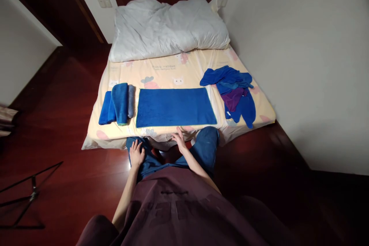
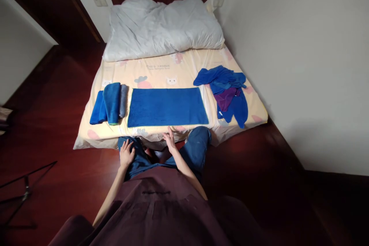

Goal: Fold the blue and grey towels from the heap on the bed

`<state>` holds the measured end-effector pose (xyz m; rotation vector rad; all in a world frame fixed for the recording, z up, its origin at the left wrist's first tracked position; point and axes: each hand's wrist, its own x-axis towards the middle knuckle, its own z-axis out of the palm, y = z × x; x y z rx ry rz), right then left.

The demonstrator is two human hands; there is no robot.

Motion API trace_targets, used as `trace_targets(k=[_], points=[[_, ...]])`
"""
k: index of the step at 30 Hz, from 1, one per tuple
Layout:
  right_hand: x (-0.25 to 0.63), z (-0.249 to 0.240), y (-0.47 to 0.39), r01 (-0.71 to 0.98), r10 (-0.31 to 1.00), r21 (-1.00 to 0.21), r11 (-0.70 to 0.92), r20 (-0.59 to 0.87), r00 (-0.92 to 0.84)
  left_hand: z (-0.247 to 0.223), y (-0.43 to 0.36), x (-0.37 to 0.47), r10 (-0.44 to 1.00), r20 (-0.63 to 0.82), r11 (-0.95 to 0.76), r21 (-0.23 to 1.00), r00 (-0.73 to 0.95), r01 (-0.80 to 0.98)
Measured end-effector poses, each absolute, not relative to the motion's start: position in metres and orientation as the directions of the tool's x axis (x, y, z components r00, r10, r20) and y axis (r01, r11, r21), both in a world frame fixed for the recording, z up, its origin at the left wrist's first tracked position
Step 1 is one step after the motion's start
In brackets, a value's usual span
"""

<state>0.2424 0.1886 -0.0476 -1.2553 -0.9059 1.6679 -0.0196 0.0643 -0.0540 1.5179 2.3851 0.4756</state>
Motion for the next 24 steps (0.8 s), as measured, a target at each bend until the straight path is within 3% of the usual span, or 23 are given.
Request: trace_targets(k=[6, 9, 12, 15, 20, 24], points=[[0.233, -0.054, 0.200, -0.320, 0.907, -0.849, -0.420, -0.405, -0.115, -0.062, 0.064, -0.023, 0.915, -0.048, 0.388, 0.380, -0.401, 0.840], [0.226, -0.059, 0.208, -0.261, 0.912, -0.874, -0.410, -0.400, -0.092, -0.063, 0.063, -0.022, 0.916, -0.048, 0.386, 0.369, -0.398, 0.845], [0.220, -0.062, 0.214, -0.123, 0.936, -0.928, -0.352, -0.345, -0.070, -0.060, 0.062, -0.020, 0.913, -0.048, 0.394, 0.363, -0.405, 0.844], [0.219, -0.063, 0.216, 0.118, 0.951, -0.948, -0.295, -0.303, -0.061, -0.052, 0.067, -0.021, 0.914, -0.037, 0.391, 0.337, -0.403, 0.856], [0.223, -0.058, 0.219, 0.584, 0.969, -0.783, -0.215, -0.246, 0.027, -0.020, 0.123, -0.032, 0.954, -0.071, 0.296, 0.349, -0.290, 0.889], [0.227, -0.058, 0.226, 0.670, 0.976, -0.714, -0.203, -0.200, 0.083, 0.020, 0.225, -0.025, 0.997, -0.074, 0.058, 0.382, -0.032, 0.923]])
